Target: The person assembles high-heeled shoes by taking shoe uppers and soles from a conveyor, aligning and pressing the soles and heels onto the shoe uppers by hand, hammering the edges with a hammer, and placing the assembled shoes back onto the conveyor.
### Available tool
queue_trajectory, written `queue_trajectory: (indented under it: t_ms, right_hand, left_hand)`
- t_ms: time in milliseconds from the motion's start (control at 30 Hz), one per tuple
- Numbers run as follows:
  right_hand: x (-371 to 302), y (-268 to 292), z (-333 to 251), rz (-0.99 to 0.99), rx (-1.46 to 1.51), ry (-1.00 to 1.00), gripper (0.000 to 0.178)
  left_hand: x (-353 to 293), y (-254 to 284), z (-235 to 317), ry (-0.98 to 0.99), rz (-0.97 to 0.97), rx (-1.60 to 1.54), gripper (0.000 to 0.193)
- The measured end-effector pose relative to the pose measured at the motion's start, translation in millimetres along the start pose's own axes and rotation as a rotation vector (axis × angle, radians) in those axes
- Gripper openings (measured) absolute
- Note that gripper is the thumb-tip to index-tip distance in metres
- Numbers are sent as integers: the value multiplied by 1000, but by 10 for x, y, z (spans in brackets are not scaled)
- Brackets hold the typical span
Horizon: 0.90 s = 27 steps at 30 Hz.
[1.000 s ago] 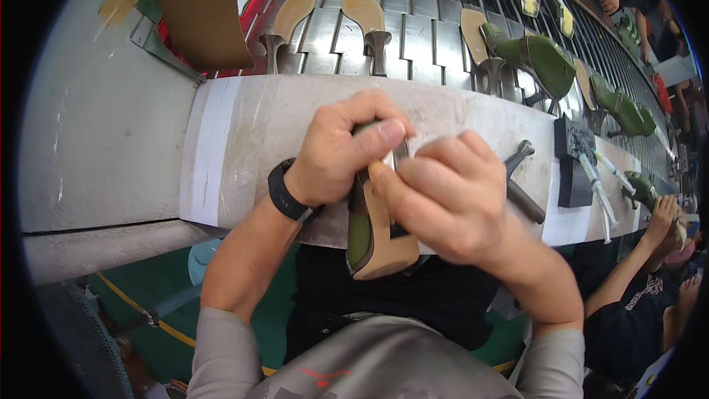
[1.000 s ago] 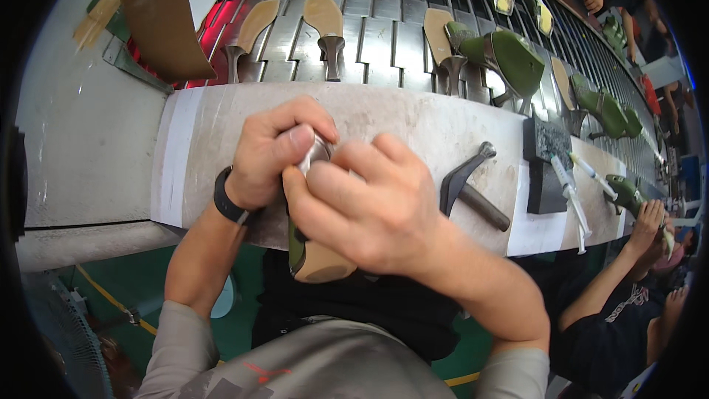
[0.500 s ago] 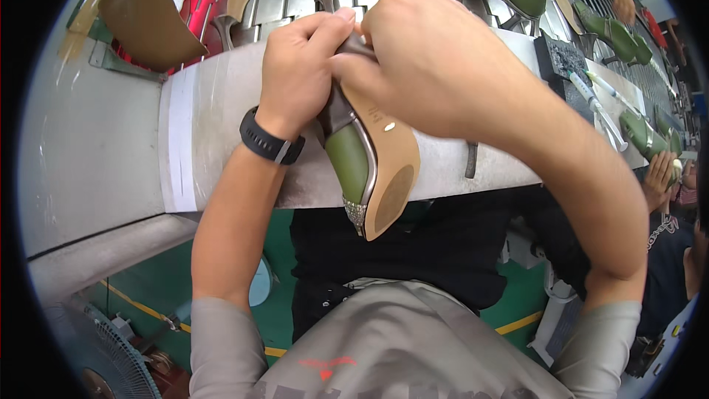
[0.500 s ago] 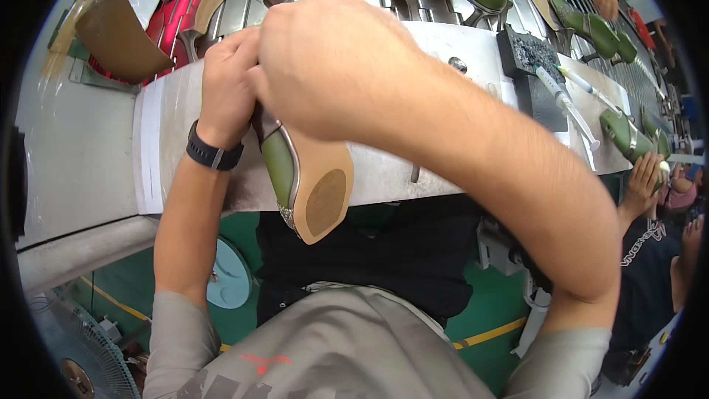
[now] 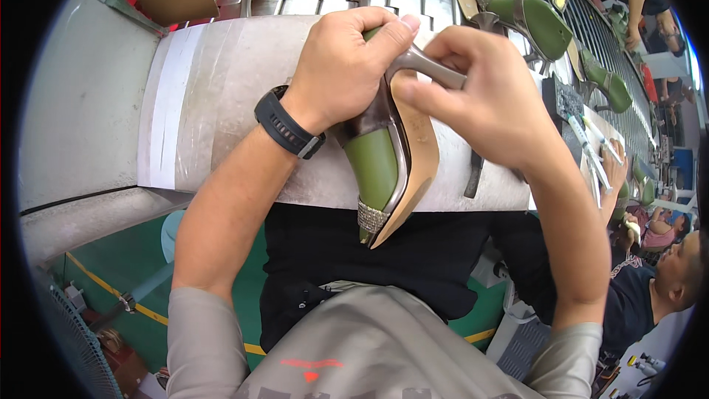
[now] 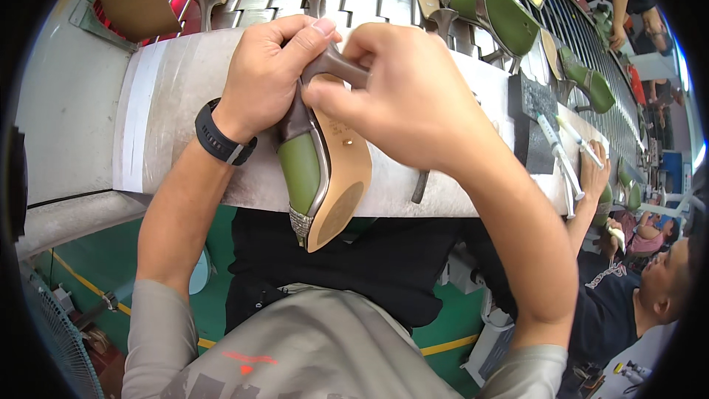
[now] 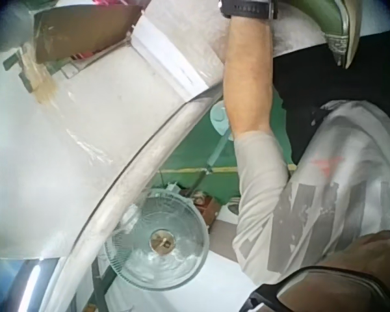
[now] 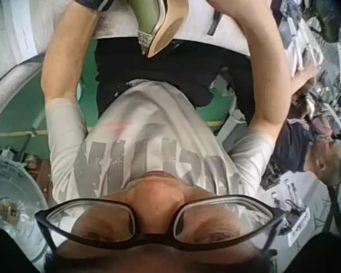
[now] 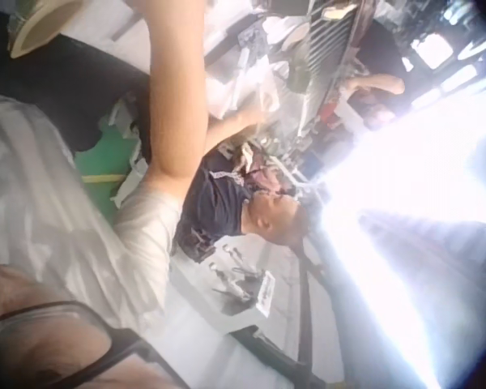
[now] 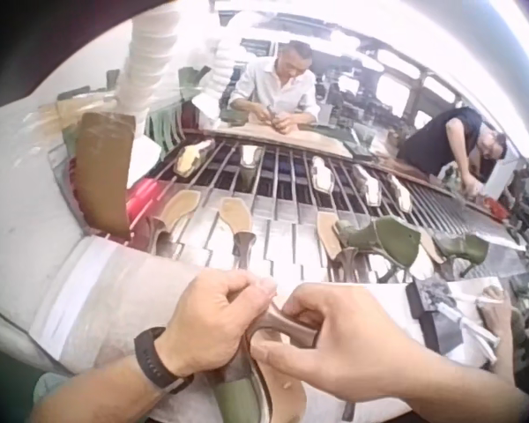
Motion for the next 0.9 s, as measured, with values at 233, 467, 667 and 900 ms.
queue_trajectory:
  t_ms: [233,467,667,900]
  right_hand:
    - [24,-337,487,-148,530,-42,44]
    - [-19,-486,376,-111,675,-81,31]
    - [-162,-574,356,-37,679,-77,29]
    - [-258,-714,458,-75,900,-296,40]
  left_hand:
    - [-48,-64,67,-6,-12,-144,33]
    - [-34,-93,63,49,22,-54,34]
    - [-37,-74,71,13,40,-29,33]
    - [-20,-90,27,9,48,-1,34]
Point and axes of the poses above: each hand's wrist, its own x-axis towards the middle knuckle, its own y-axis out of the back of the hand, z = x × y, the point moved 3 cm from there along x, towards the middle knuckle, and after that the axes turned 2 degrees about y, right-handed, at the moved point
